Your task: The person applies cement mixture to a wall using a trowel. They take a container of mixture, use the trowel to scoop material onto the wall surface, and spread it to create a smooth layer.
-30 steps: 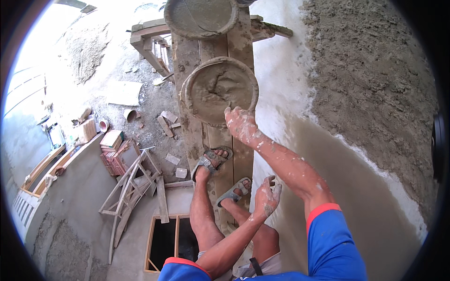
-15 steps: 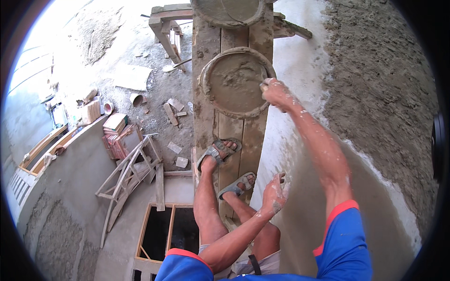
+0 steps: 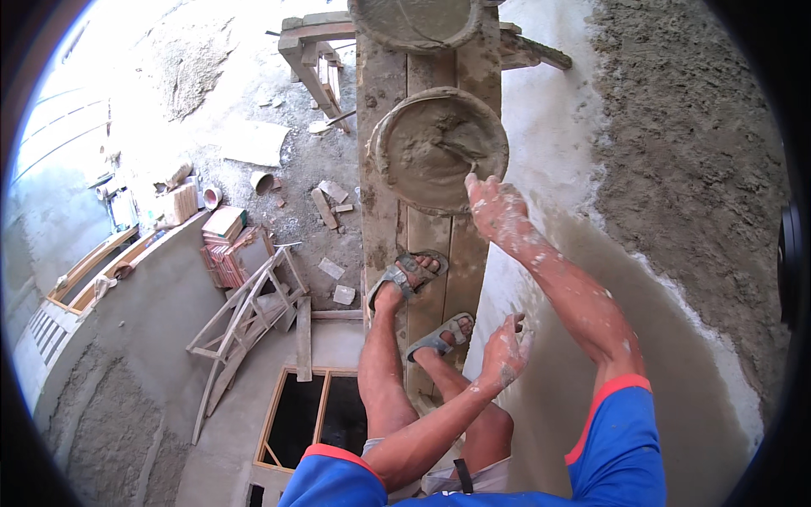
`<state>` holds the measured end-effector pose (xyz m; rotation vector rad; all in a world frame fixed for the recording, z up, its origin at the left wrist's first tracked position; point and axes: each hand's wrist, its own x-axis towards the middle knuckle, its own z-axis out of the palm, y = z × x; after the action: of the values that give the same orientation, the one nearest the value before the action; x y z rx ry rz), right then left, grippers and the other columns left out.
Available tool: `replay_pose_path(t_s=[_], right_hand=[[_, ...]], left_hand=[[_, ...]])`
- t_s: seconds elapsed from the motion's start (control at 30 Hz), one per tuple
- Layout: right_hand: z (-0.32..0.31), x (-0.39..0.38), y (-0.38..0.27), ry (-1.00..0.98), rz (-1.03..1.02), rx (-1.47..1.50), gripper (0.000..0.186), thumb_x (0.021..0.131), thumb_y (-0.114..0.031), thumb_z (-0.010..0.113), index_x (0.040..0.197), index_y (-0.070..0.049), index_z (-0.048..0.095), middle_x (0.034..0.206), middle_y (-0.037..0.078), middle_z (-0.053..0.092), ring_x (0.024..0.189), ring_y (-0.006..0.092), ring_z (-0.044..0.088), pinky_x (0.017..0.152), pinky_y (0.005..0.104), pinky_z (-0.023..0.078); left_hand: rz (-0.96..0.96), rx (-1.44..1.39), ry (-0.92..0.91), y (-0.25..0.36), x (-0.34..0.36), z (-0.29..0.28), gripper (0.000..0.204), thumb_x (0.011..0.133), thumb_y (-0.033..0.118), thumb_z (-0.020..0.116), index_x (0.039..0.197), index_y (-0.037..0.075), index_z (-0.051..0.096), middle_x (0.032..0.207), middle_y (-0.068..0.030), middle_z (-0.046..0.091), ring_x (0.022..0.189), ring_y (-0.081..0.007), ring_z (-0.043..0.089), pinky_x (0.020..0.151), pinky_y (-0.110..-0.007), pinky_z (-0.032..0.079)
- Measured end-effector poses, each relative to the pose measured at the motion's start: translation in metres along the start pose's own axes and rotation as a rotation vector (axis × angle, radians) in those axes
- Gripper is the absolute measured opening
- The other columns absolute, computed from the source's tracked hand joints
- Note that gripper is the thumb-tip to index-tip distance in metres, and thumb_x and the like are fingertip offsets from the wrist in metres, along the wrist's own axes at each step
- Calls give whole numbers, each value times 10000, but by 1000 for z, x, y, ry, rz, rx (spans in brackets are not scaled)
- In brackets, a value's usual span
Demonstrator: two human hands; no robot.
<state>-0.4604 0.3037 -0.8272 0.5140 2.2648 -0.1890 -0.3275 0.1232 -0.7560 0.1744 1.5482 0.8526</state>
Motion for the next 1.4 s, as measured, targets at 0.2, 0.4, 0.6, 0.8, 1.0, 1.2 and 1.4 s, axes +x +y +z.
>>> replay_pose_path(t_s=[0.2,0.4,0.6,0.8,1.0,1.2,1.4], right_hand=[[34,-5,-1,185,37,-12,373,863,-111,554,1222,-12,532,972,175,661,914,280,678,752,362,567],[-8,-50,20,299,-109,-155,190,888,-142,541,1046,-47,587,964,154,660,893,255,666,680,360,557],[39,-71,124,414,10,10,349,894,-208,571,1226,-101,570,1069,204,636,990,388,610,763,508,508],[43,-32,84,219,146,252,377,874,-313,572,1185,-100,556,992,236,648,904,420,635,814,510,510],[57,37,27,239,122,687,338,866,-337,596,1076,-71,602,934,225,668,904,420,636,807,496,505],[95,-1,20,382,217,784,361,866,-377,627,1062,-77,592,848,243,668,826,437,645,738,511,511],[110,10,19,442,216,736,363,881,-386,616,1076,-85,560,797,245,658,786,452,638,680,520,511]], left_hand=[[57,23,38,-6,-3,6,462,887,256,595,1261,5,492,1068,-239,654,904,-364,656,816,-418,507],[46,23,50,-8,-4,-2,450,891,256,593,1253,8,496,1068,-241,652,904,-367,659,809,-421,516],[39,-27,50,-9,-7,3,437,891,237,594,1253,12,498,1066,-236,653,930,-370,656,820,-410,518],[17,-39,65,-4,-8,-2,443,887,217,597,1264,12,487,1063,-234,653,975,-359,650,822,-414,519],[48,8,26,-2,-8,-1,447,882,223,602,1256,6,487,1072,-247,644,998,-374,639,841,-424,511],[88,-1,51,-11,-12,-1,448,885,225,599,1259,8,480,1074,-244,640,1012,-385,627,878,-428,489],[104,43,41,-15,-18,2,456,888,250,602,1263,20,482,1094,-239,634,994,-380,630,863,-430,493]])
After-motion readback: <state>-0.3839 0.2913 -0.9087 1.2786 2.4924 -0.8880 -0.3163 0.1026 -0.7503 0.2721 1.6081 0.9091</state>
